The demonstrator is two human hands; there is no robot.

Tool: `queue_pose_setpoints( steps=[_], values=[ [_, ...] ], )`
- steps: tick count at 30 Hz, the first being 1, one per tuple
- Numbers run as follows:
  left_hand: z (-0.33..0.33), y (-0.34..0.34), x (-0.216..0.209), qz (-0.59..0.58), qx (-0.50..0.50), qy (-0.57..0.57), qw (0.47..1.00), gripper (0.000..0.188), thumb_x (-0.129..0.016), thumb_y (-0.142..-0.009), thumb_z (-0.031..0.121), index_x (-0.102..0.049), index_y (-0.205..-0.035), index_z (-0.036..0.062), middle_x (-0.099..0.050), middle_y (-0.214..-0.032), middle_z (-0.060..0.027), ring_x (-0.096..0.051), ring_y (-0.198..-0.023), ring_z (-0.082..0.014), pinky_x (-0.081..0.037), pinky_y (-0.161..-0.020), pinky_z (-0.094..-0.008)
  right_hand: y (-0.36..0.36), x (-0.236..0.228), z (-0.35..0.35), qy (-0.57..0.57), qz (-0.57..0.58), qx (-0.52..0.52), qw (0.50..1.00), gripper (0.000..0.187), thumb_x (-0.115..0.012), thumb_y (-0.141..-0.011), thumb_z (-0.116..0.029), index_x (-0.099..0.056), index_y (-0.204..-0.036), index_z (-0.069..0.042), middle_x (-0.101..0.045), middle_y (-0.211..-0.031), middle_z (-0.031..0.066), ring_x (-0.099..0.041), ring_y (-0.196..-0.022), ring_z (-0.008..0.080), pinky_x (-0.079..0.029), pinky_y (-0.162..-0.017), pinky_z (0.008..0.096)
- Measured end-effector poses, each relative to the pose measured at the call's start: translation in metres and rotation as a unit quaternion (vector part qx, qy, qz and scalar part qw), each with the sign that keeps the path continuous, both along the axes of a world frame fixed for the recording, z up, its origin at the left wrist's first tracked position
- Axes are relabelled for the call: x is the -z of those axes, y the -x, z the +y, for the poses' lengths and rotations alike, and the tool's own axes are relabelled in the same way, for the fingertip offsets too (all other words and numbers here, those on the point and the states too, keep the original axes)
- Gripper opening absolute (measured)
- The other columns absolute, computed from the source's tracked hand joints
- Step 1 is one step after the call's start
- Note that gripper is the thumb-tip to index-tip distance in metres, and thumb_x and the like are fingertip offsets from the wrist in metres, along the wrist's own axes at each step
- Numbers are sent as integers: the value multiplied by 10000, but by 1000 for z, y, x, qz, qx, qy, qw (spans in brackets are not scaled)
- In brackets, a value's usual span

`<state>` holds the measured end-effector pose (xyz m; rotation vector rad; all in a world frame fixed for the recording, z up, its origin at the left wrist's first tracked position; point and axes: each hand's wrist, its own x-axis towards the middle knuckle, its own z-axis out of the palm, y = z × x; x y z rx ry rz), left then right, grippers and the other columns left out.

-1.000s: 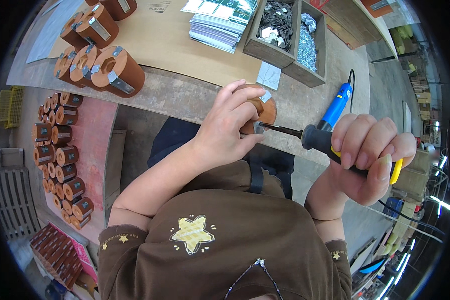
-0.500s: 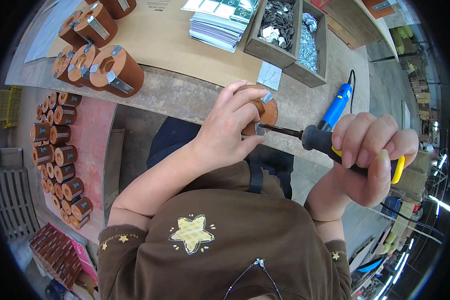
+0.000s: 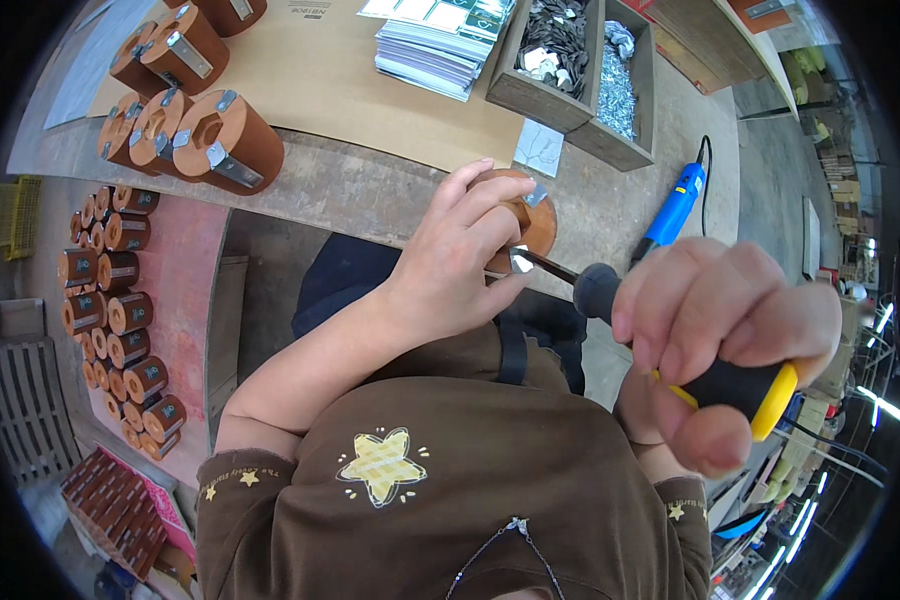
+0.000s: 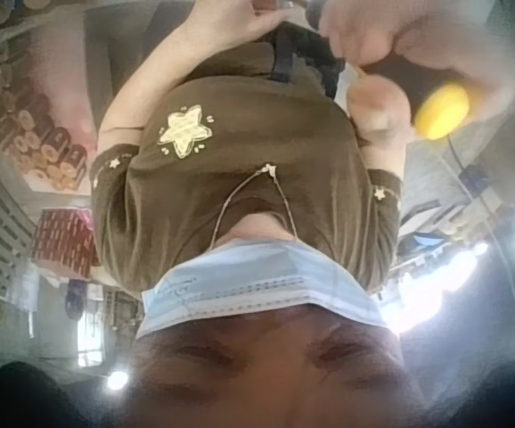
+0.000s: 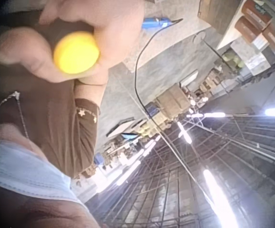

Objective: The recorder uses a manual screwdriver to attach metal plates and screws to cylindrical industrial components on a workbench.

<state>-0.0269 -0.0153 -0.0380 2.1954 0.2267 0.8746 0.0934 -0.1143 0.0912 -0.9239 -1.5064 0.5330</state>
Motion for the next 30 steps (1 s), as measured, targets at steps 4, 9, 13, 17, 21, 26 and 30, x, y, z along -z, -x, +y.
queue_pose_setpoints(
  steps=[4,9,13,17,21,26,30],
  values=[
    [0,1,-1,5,13,23,1000,349,-774,-578,59,-508,-804,33,-489,-1235,-155,-425,-1168,-377,-335,-1005,-463,-8,0,5,25,58,31,998,345,-644,-842,-300,-377,-916,-94,-482,-761,26,-501,-636,120,-483,-593,292],
    [-3,2,-1,14,-3,20,1000,371,-788,-577,62,-526,-838,36,-442,-1277,-160,-391,-1207,-403,-354,-985,-444,6,-5,-3,55,9,255,965,221,-544,-903,-208,-416,-1031,-81,-457,-788,50,-493,-700,134,-499,-670,342],
    [-2,4,4,6,-15,22,1000,381,-793,-569,59,-530,-843,42,-444,-1279,-158,-391,-1206,-409,-361,-979,-444,18,7,-2,-39,-16,184,982,221,-531,-904,-161,-431,-1099,-183,-445,-767,27,-472,-589,124,-451,-544,298],
    [-2,5,0,3,-13,38,999,366,-790,-573,63,-539,-838,36,-459,-1270,-161,-397,-1203,-410,-361,-982,-448,-6,6,6,-46,-24,93,994,234,-524,-896,-133,-419,-1102,-171,-441,-763,27,-461,-574,116,-429,-530,283],
    [-2,1,0,0,6,41,999,331,-771,-598,85,-553,-839,20,-486,-1259,-154,-396,-1209,-410,-352,-994,-452,-26,5,14,-39,10,1,999,225,-545,-860,-101,-410,-1035,-141,-461,-749,12,-453,-527,103,-423,-515,271],
    [-1,4,0,12,11,20,1000,301,-748,-624,108,-563,-841,10,-498,-1254,-153,-403,-1208,-402,-340,-1004,-467,-37,14,28,-67,75,-162,982,237,-576,-816,-59,-425,-981,-137,-521,-744,-13,-513,-516,79,-447,-494,226],
    [-3,2,-2,-1,7,9,1000,256,-720,-623,74,-535,-783,-1,-510,-1187,-168,-434,-1128,-388,-318,-1011,-499,-42,10,31,-50,57,-223,972,239,-588,-811,-56,-426,-971,-128,-525,-751,-11,-522,-525,72,-452,-500,221]
  ],
)
